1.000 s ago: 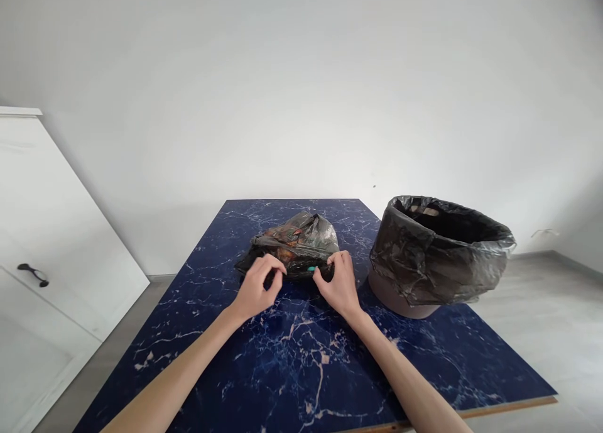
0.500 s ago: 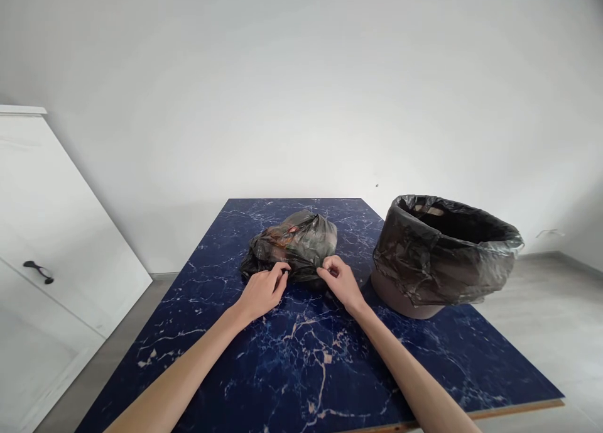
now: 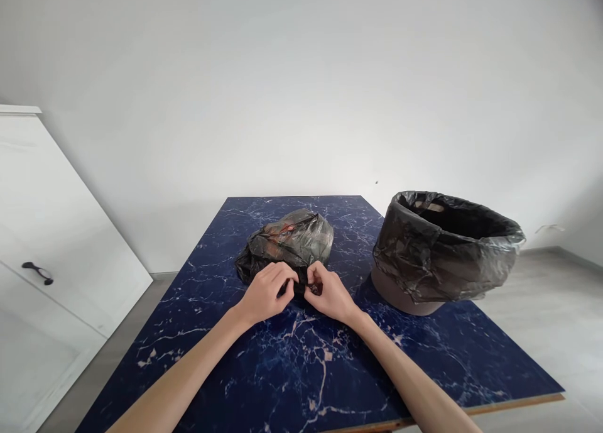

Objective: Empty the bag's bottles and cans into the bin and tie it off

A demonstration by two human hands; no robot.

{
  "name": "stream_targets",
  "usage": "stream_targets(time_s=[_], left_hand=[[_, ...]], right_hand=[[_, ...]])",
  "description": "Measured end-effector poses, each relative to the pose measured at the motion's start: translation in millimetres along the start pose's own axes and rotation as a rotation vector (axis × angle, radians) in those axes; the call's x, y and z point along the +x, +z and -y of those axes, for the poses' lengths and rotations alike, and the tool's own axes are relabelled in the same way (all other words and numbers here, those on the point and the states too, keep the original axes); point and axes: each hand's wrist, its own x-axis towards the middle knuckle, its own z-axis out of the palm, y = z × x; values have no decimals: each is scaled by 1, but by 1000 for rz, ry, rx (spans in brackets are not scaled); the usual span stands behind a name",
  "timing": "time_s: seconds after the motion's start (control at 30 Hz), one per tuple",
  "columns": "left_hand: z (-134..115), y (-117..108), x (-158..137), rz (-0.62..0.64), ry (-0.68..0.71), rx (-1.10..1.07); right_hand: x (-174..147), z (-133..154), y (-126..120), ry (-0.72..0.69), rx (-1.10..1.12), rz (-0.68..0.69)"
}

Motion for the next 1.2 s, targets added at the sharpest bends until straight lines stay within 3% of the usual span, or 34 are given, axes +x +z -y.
stream_targets(time_s=[0.07,0.17,0.33,0.43,0.7,0.9,1.1,1.2], left_hand=[[-3,1,0,94,33,-13],[-1,3,0,182,-36,-22],[12,9,-4,119,-175,16],[16,12,-4,71,-199,63],[15,11,0,-8,-181,159],[14,10,-3,-13,-157,165],[13,12,-4,-13,-147,169],[12,13,-4,-13,-150,202]], right_hand=[[0,0,0,12,0,-54],[-1,3,-2,45,-1,-200],[-4,10,-7,71,26,-353],[-5,14,-5,55,65,-322],[-11,23,6,-9,108,-75],[-5,17,0,64,-33,-252],[-1,9,-1,205,-105,-263],[1,5,-5,294,-103,-345]])
